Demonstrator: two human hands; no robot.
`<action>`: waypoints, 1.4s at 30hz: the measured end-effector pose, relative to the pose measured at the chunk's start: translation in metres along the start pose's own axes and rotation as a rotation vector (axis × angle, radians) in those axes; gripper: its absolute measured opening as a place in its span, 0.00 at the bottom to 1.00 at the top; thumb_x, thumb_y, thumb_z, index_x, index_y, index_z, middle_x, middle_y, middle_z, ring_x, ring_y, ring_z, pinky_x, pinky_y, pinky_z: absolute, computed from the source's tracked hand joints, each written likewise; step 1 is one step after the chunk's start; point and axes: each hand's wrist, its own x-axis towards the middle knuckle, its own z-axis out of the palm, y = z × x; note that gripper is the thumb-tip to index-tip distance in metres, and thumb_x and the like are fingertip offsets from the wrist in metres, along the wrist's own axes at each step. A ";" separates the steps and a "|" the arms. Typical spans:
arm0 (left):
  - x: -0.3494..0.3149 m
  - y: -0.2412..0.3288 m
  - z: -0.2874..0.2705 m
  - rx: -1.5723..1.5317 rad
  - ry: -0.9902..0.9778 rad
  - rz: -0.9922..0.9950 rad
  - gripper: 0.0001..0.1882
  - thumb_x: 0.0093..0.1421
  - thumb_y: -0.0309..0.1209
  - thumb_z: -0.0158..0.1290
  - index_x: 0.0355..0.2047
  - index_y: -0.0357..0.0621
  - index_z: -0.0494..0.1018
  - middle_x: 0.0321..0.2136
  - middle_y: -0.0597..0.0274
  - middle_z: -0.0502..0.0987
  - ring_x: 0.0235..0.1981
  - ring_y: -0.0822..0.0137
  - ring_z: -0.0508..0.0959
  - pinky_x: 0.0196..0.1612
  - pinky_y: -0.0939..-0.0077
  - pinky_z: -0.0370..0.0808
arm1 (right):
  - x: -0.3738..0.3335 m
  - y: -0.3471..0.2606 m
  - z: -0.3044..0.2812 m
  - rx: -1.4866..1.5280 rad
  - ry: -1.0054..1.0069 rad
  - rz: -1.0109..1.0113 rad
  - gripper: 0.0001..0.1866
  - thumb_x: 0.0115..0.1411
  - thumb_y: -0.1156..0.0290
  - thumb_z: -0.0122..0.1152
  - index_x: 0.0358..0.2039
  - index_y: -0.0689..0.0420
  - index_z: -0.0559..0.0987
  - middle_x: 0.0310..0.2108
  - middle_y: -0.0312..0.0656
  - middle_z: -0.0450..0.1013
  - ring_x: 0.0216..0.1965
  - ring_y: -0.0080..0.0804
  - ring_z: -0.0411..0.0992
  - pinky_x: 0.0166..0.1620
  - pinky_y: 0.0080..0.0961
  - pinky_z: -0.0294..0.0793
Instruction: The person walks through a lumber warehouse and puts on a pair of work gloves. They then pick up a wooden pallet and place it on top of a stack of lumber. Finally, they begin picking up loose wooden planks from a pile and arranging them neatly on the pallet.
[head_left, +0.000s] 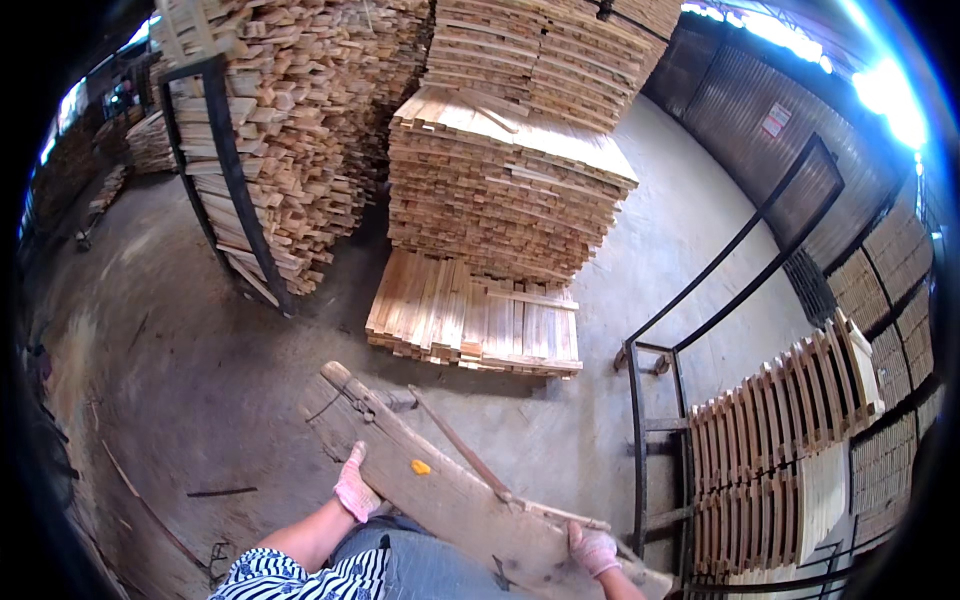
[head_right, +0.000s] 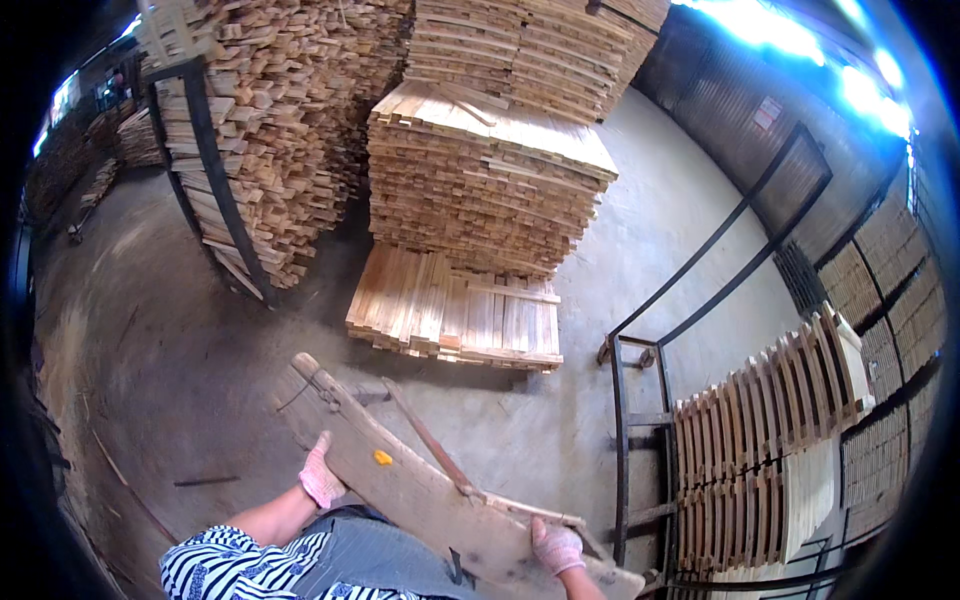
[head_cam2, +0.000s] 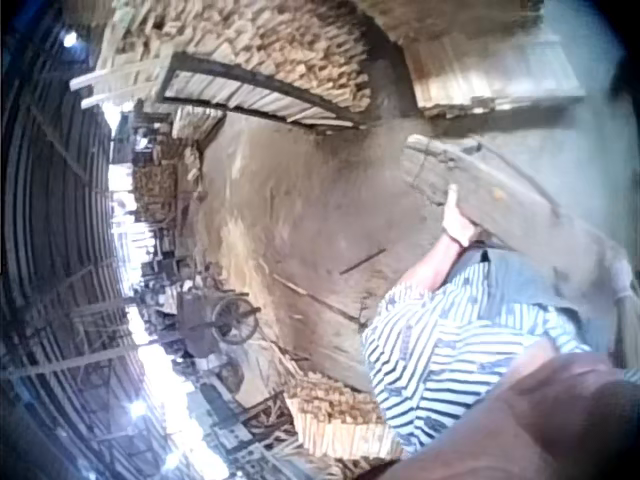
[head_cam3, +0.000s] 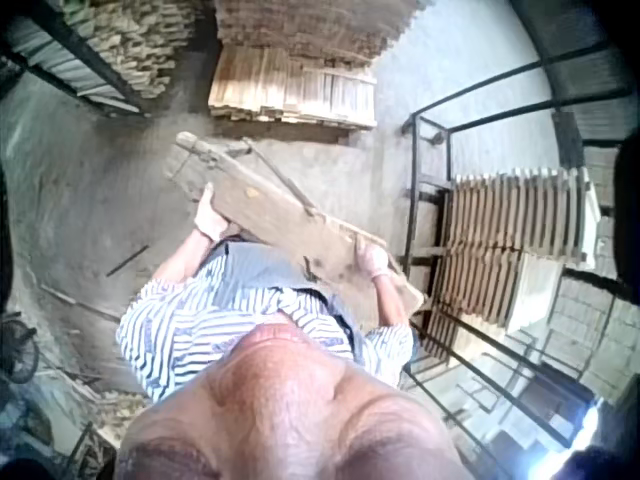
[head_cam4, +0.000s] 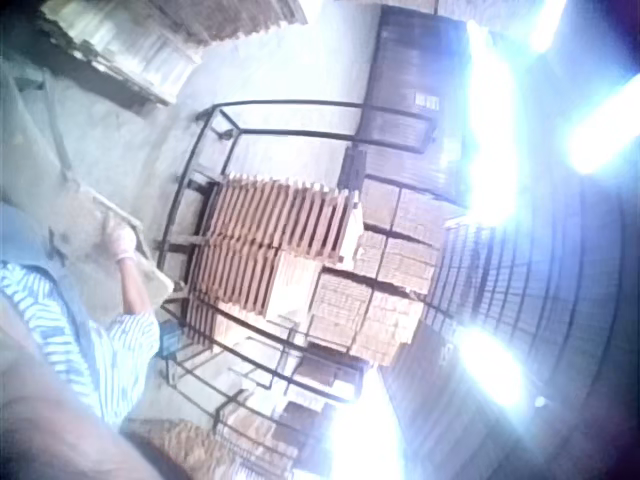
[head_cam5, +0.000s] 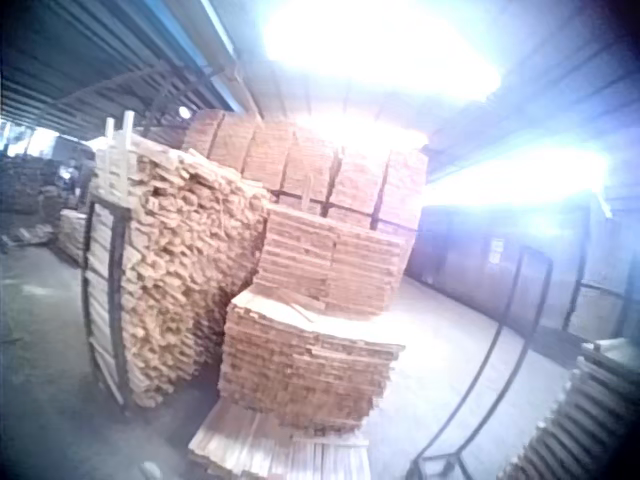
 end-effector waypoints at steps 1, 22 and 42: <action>0.014 0.009 0.003 -0.003 -0.022 -0.020 0.33 0.65 0.56 0.48 0.62 0.47 0.66 0.60 0.55 0.70 0.60 0.49 0.69 0.64 0.42 0.63 | 0.017 -0.003 -0.007 -0.022 -0.053 0.047 0.40 0.70 0.43 0.22 0.38 0.56 0.84 0.37 0.54 0.80 0.42 0.54 0.78 0.50 0.48 0.74; 0.242 0.115 0.230 -0.027 0.225 0.354 0.39 0.61 0.67 0.43 0.64 0.57 0.64 0.64 0.61 0.65 0.64 0.50 0.62 0.65 0.38 0.55 | 0.414 -0.087 -0.310 -0.010 -0.053 -0.260 0.39 0.70 0.42 0.26 0.42 0.57 0.84 0.40 0.52 0.80 0.46 0.49 0.78 0.52 0.43 0.73; 0.514 0.223 0.336 -0.088 0.328 0.348 0.36 0.63 0.61 0.47 0.64 0.52 0.65 0.64 0.61 0.66 0.64 0.53 0.63 0.67 0.44 0.55 | 0.732 -0.139 -0.397 -0.056 0.020 -0.288 0.39 0.69 0.41 0.29 0.55 0.61 0.77 0.56 0.54 0.72 0.59 0.49 0.70 0.63 0.41 0.63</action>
